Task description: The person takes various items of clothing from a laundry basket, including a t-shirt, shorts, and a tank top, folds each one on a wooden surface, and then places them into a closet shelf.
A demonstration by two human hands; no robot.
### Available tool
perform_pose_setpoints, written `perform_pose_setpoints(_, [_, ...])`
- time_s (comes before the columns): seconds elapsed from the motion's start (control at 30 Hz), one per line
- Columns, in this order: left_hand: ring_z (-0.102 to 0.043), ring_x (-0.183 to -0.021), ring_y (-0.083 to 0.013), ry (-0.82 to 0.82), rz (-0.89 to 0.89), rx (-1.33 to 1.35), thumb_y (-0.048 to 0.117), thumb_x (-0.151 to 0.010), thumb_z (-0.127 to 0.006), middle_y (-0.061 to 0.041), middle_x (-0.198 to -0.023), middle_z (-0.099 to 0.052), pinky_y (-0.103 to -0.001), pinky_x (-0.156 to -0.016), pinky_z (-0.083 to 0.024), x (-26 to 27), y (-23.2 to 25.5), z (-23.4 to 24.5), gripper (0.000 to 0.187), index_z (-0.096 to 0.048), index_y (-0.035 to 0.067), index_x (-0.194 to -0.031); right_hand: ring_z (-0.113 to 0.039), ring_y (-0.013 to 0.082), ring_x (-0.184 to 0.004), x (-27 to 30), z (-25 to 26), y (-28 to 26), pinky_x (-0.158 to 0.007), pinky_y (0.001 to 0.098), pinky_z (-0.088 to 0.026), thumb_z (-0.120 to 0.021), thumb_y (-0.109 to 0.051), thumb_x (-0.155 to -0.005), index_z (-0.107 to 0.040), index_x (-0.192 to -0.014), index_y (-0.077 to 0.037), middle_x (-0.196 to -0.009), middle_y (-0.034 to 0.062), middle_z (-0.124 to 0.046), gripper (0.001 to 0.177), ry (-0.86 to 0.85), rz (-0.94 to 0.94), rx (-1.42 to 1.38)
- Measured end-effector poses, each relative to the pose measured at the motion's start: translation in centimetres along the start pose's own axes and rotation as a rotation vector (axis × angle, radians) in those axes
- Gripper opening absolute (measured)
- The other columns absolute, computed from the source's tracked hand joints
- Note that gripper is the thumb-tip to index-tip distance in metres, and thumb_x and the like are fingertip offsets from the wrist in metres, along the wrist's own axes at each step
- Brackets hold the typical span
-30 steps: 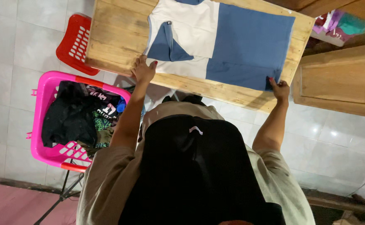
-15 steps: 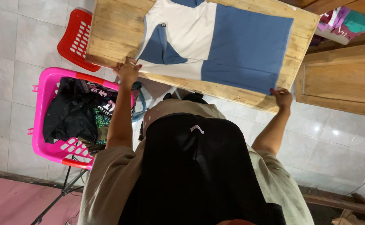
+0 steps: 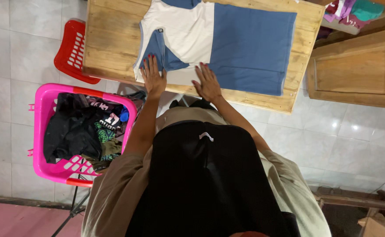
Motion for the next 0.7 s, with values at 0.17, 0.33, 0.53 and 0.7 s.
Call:
perform_pose_setpoints(0.17, [-0.002,-0.159,-0.0349,-0.155,0.117,0.073,0.07,-0.09,-0.063,-0.006,-0.173,-0.009,-0.056,-0.127,-0.002,-0.4,1.3,3.7,0.107,-0.014,0.012,-0.165,-0.003,0.0237,-0.163,4.4,2.5,9.1,-0.13,0.0567,0.0,-0.027,-0.053,-0.111,-0.019,-0.169,-0.024,-0.177,0.0047,-0.008,0.066,0.013,-0.406,0.17])
perform_pose_setpoints(0.33, [0.001,-0.158,-0.0386,-0.165,0.176,0.032,0.071,-0.089,-0.063,-0.005,-0.173,-0.005,-0.059,-0.126,-0.001,-1.8,1.6,2.5,0.106,-0.014,0.018,-0.166,0.004,0.03,-0.161,11.0,9.8,17.0,-0.128,0.056,0.002,-0.02,-0.058,-0.109,-0.011,-0.168,-0.023,-0.174,0.0127,0.002,0.069,0.145,-1.026,0.169])
perform_pose_setpoints(0.53, [-0.004,-0.161,-0.0369,-0.15,0.029,-0.15,0.054,-0.11,-0.048,-0.014,-0.176,-0.01,-0.062,-0.126,-0.003,-5.2,4.6,-1.4,0.058,-0.027,0.036,-0.16,-0.005,0.0374,-0.161,12.6,12.2,18.2,-0.124,0.0622,-0.003,-0.024,-0.057,-0.111,-0.01,-0.167,-0.011,-0.174,0.0176,-0.007,0.074,0.358,-1.146,0.113])
perform_pose_setpoints(0.7, [-0.022,-0.157,-0.035,0.002,-0.063,0.277,0.041,-0.11,-0.047,-0.015,-0.17,-0.026,-0.055,-0.126,-0.012,-8.4,6.3,-2.6,0.064,-0.02,0.021,-0.165,-0.017,0.037,-0.161,9.4,8.8,16.8,-0.124,0.0629,-0.01,-0.047,-0.04,-0.111,-0.021,-0.164,-0.008,-0.172,0.0138,-0.027,0.067,0.512,-0.816,0.07])
Point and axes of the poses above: each hand's wrist, its own x-axis away from the middle knuckle, its own z-axis out of the back of the hand, y = z × x, the point moved 1 cm from there along -x, towards the middle knuckle
